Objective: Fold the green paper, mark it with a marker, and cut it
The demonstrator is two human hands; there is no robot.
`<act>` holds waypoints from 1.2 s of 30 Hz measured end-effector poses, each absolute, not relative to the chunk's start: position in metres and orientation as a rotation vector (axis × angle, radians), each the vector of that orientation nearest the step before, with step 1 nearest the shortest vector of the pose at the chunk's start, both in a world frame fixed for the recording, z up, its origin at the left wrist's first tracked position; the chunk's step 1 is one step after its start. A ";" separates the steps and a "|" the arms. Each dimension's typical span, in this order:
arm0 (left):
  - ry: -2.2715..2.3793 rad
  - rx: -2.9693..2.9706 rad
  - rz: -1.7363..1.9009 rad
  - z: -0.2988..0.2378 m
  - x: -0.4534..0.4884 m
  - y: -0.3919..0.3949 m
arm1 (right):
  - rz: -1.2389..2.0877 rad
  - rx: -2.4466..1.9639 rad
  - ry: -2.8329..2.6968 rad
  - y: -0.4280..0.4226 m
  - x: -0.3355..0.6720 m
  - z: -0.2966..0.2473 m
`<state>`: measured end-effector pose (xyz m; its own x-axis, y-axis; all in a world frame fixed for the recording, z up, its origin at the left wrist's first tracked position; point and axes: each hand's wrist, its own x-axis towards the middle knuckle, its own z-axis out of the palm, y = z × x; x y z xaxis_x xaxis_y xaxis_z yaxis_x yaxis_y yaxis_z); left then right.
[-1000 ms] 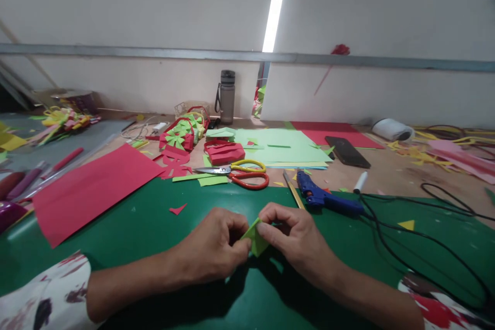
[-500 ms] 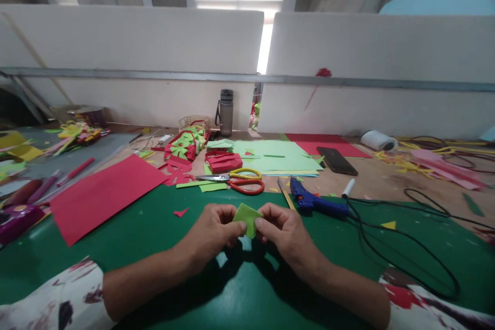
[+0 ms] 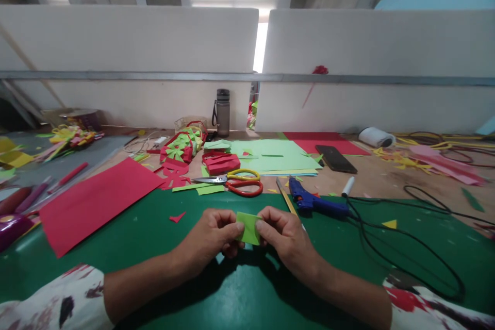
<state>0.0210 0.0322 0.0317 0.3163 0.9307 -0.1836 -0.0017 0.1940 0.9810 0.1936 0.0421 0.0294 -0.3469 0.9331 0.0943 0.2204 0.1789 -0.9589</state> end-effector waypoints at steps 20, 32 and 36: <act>1.282 1.616 0.995 0.027 0.006 0.032 | 1.298 -1.281 -1.856 0.047 0.192 0.025; 0.788 3.170 0.929 0.009 0.007 0.038 | 1.461 -1.443 -1.760 0.056 0.203 0.024; 0.541 3.254 1.158 0.029 0.007 0.033 | 1.672 -1.399 -1.676 0.052 0.204 0.036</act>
<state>0.0070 0.0334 0.0289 0.7411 0.1643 0.6509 0.3943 -0.8913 -0.2240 0.2039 0.0522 0.0362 -0.4263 0.8286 -0.3629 0.3649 -0.2096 -0.9071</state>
